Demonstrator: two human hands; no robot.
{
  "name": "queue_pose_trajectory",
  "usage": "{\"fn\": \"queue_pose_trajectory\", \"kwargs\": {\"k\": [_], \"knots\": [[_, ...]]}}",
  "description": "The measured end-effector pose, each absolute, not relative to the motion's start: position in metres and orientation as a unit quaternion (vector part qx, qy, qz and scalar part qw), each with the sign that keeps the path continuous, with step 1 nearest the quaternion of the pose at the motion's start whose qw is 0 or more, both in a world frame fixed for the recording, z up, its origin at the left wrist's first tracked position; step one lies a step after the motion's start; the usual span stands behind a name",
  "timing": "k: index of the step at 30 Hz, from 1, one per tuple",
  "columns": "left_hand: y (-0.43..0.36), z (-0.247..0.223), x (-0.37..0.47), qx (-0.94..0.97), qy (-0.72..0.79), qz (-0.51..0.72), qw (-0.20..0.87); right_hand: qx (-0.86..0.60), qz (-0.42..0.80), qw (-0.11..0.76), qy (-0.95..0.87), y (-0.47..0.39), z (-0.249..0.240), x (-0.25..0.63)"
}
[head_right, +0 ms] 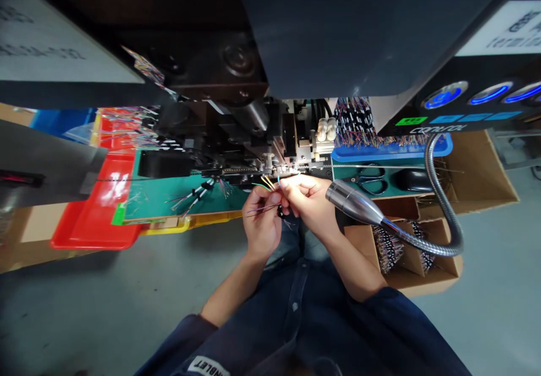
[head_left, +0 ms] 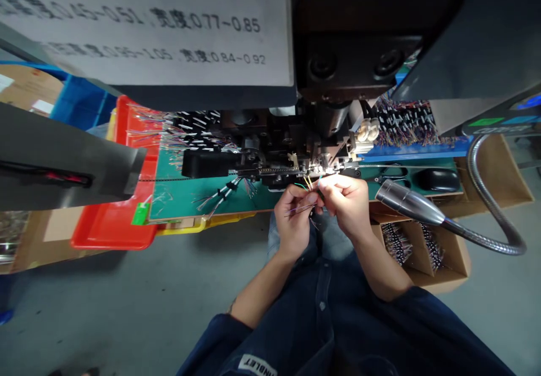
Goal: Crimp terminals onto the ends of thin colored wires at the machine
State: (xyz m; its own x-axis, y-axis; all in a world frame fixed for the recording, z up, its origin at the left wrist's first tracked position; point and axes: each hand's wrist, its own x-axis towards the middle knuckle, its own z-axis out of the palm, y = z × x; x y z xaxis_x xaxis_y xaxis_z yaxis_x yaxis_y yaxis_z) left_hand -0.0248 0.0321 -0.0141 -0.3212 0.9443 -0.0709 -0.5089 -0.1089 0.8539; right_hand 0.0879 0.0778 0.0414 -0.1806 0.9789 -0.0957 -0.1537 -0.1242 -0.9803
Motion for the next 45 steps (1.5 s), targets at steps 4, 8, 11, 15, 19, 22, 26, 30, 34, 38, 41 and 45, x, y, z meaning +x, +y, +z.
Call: {"fn": "queue_pose_trajectory", "kwargs": {"k": [4,8,11,15,19,22,26,30,34,38,41,45], "knots": [[0.035,-0.009,-0.024,0.252,0.402,0.705,0.528,-0.450,0.576,0.466,-0.500,0.075,0.039,0.089],[0.036,-0.004,-0.024,0.254,0.409,0.710,0.513,-0.452,0.520,0.464,-0.557,0.072,0.043,0.091],[0.035,-0.005,-0.023,0.257,0.410,0.711,0.510,-0.460,0.509,0.462,-0.562,0.072,0.044,0.090],[0.033,-0.012,-0.021,0.255,0.403,0.713,0.514,-0.471,0.564,0.464,-0.494,0.074,0.039,0.087],[0.032,-0.015,-0.020,0.247,0.408,0.714,0.513,-0.461,0.620,0.453,-0.444,0.077,0.034,0.087],[0.033,-0.012,-0.020,0.243,0.418,0.711,0.511,-0.449,0.647,0.451,-0.420,0.079,0.031,0.087],[0.034,-0.009,-0.021,0.240,0.423,0.713,0.505,-0.438,0.664,0.456,-0.399,0.080,0.030,0.087],[0.035,-0.008,-0.021,0.238,0.422,0.718,0.499,-0.430,0.669,0.467,-0.386,0.078,0.029,0.086],[0.035,-0.008,-0.021,0.242,0.426,0.717,0.495,-0.441,0.663,0.464,-0.388,0.078,0.028,0.085],[0.036,-0.008,-0.022,0.245,0.420,0.717,0.499,-0.447,0.653,0.459,-0.404,0.079,0.030,0.085],[0.035,-0.009,-0.023,0.252,0.419,0.713,0.503,-0.449,0.627,0.454,-0.446,0.079,0.039,0.087],[0.033,-0.013,-0.023,0.264,0.419,0.706,0.507,-0.461,0.600,0.440,-0.482,0.077,0.047,0.088]]}}
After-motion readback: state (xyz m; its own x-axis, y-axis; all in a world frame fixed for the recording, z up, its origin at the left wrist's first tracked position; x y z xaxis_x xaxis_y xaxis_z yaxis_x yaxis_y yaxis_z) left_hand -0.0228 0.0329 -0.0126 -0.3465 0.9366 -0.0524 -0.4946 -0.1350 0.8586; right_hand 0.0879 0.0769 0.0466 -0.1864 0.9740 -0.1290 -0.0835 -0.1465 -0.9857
